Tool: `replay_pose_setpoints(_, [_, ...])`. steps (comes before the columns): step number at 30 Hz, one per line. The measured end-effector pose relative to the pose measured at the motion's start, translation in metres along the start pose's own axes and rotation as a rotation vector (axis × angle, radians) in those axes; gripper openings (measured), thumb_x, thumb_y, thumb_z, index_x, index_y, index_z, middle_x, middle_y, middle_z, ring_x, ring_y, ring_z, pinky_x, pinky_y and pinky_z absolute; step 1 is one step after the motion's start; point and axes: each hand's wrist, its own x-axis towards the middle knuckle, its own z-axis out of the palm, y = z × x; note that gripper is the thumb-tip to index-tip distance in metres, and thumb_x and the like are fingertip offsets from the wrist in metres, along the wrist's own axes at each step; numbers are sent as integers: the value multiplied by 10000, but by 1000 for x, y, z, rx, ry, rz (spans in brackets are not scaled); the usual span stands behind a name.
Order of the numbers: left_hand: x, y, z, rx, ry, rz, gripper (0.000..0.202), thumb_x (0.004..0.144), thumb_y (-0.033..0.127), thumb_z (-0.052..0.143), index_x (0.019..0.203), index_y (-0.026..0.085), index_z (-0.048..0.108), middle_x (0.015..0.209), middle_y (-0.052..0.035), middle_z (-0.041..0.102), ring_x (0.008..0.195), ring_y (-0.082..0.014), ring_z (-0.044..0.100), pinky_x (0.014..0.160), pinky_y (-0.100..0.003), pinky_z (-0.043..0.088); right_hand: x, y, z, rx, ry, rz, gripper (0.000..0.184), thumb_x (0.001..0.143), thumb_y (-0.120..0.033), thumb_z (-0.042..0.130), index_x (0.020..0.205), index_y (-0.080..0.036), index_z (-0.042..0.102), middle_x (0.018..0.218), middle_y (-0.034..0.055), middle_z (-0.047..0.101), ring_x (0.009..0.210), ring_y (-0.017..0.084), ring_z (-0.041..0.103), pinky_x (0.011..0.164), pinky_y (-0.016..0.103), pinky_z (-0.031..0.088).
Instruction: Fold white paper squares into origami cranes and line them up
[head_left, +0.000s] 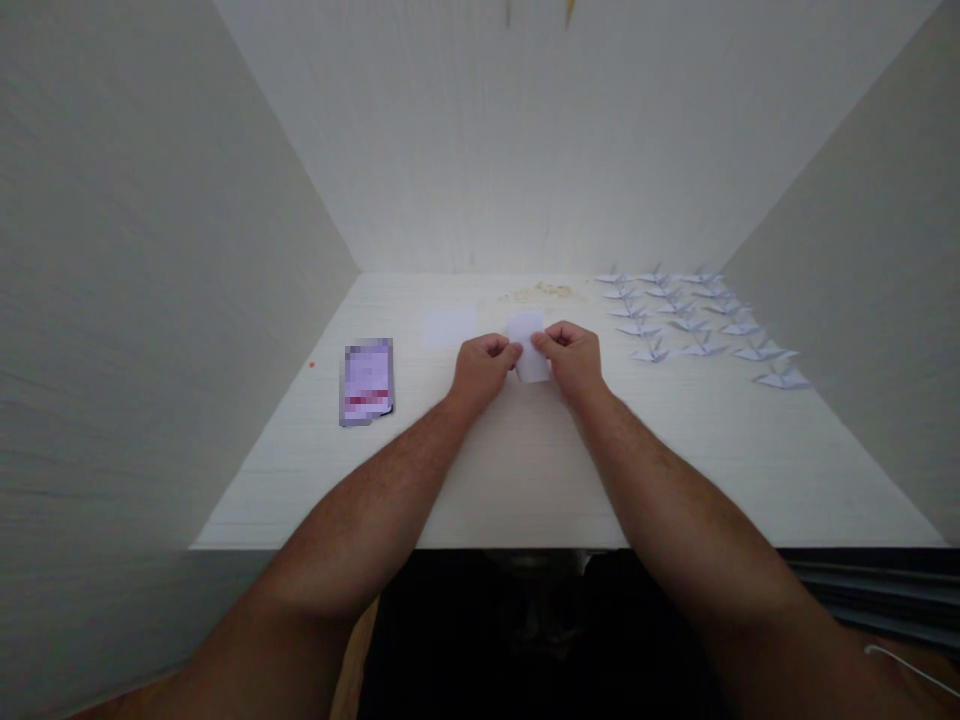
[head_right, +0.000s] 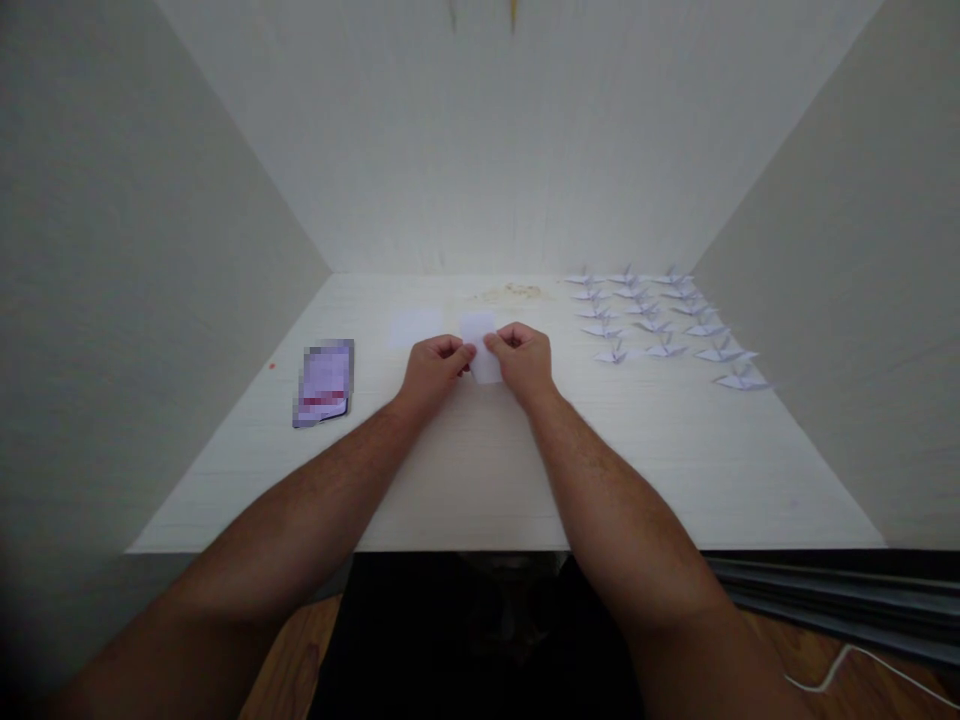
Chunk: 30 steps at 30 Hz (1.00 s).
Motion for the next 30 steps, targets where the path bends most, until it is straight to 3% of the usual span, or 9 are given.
replay_pose_setpoints(17, [-2,2,-2,94,-165,-6,237,723,379,713,626,170,658,560,4,606,515,-102,480,528,-236,369,9,4,-5,172,68,100,269,629,-411,721,626,-213,540,545,-58,469,513,98,395,508,260,351])
replay_pose_setpoints(25, [1,-7,-1,115,-112,27,219,702,366,733,660,176,632,610,9,614,532,-96,479,514,-229,354,10,2,-4,274,88,116,273,602,-372,753,607,-206,537,545,-60,488,523,91,435,527,250,390])
replay_pose_setpoints(30, [2,-7,-1,-37,4,-6,171,723,326,692,706,181,603,591,22,595,532,-104,528,531,-232,412,9,-1,-4,263,40,126,309,626,-422,731,629,-211,506,560,-57,513,535,94,494,589,266,468])
